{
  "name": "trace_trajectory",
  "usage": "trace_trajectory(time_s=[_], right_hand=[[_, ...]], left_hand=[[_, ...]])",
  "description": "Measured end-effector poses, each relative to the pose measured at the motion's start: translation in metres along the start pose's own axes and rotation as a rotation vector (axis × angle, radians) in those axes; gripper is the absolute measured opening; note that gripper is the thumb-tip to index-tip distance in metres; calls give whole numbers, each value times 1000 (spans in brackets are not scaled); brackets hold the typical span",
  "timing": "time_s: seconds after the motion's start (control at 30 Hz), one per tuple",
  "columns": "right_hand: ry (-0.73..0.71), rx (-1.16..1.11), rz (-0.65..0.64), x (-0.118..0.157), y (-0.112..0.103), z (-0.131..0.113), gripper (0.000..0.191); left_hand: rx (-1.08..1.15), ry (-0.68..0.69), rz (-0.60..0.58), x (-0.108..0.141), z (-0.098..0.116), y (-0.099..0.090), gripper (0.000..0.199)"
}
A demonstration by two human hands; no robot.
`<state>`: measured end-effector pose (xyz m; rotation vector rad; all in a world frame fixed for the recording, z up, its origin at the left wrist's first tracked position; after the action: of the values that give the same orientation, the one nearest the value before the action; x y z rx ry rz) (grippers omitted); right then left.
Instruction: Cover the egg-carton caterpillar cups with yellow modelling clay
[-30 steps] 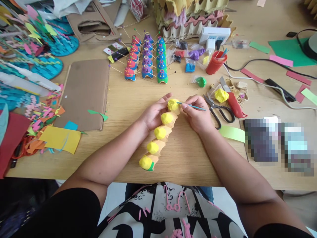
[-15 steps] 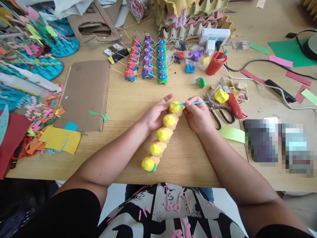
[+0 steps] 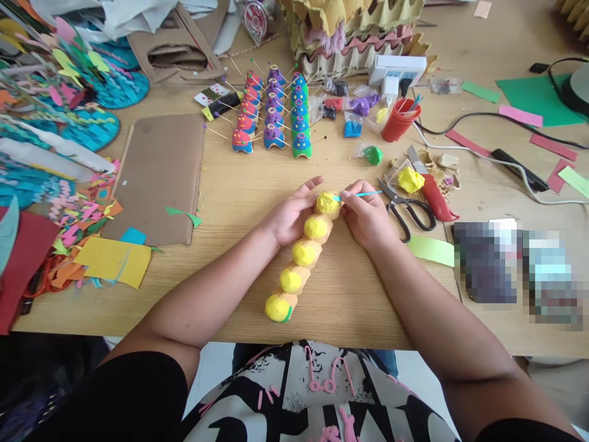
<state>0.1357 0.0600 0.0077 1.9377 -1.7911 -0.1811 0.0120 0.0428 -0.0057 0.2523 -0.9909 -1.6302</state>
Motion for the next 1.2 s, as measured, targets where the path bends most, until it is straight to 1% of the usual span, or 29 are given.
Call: trace_trajectory(time_s=[0.17, 0.37, 0.7, 0.8, 0.93, 1.0, 1.13, 1.2], right_hand=[[12, 12, -1, 0, -1, 0, 53], [43, 6, -3, -1, -1, 3, 54], [47, 2, -45, -4, -1, 4, 51], [33, -23, -30, -4, -2, 4, 55], [-33, -54, -8, -1, -1, -3, 59], [-50, -75, -6, 1, -1, -6, 60], [-45, -144, 28, 1, -6, -9, 62], [-30, -139, 53, 0, -9, -9, 63]], left_hand=[[-14, -2, -6, 0, 0, 0, 55], [-26, -21, -7, 4, -1, 2, 58], [26, -32, -4, 3, -3, 1, 62], [12, -19, 10, 2, -1, -1, 59], [-16, 5, 67, 1, 3, -6, 51], [-11, 5, 77, 1, 4, -6, 48], [23, -22, 86, 1, 2, -7, 47], [47, -38, 93, 2, 1, -7, 48]])
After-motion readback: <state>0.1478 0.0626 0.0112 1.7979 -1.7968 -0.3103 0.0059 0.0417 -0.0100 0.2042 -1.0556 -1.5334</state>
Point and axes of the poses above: each hand's wrist, its own x-axis away from the middle knuckle, its own y-axis out of the palm, z = x × y, the point moved 10 cm from there along -x, towards the middle knuckle, and after that the axes turned 8 degrees about y, right-handed, at the moved point
